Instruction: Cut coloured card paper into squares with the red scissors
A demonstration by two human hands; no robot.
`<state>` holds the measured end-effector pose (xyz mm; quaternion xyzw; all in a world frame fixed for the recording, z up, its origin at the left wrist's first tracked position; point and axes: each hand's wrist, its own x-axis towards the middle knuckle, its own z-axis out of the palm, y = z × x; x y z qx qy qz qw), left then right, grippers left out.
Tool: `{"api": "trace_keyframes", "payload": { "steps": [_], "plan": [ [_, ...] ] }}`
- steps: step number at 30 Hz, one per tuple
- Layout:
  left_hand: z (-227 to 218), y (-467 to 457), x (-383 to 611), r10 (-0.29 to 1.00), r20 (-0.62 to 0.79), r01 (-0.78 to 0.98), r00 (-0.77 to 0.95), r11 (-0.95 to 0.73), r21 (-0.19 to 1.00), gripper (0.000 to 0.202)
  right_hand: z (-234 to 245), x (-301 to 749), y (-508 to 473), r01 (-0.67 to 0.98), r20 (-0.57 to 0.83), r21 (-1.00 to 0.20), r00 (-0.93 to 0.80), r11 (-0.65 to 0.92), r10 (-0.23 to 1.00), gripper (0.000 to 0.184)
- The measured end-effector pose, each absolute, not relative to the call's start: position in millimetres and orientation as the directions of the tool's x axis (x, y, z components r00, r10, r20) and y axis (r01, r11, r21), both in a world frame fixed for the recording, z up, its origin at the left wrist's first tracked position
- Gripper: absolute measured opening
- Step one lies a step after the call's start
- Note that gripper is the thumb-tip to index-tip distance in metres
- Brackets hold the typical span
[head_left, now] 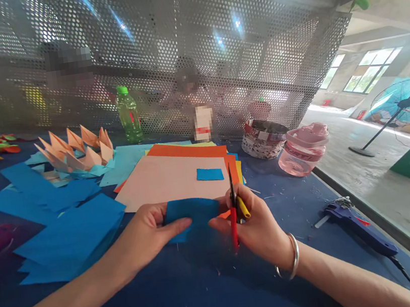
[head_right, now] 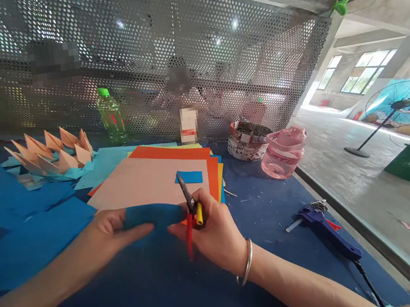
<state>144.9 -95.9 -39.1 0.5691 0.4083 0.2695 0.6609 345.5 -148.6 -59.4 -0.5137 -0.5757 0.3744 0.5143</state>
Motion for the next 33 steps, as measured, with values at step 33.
{"api": "trace_keyframes", "payload": {
  "steps": [33],
  "plan": [
    [-55.0,-90.9,153.6,0.848,-0.123,0.066,0.516,0.104,0.992,0.031,-79.9,347.2,-134.2,0.223,0.222,-0.955,0.112,0.193,0.969,0.026]
  ]
}}
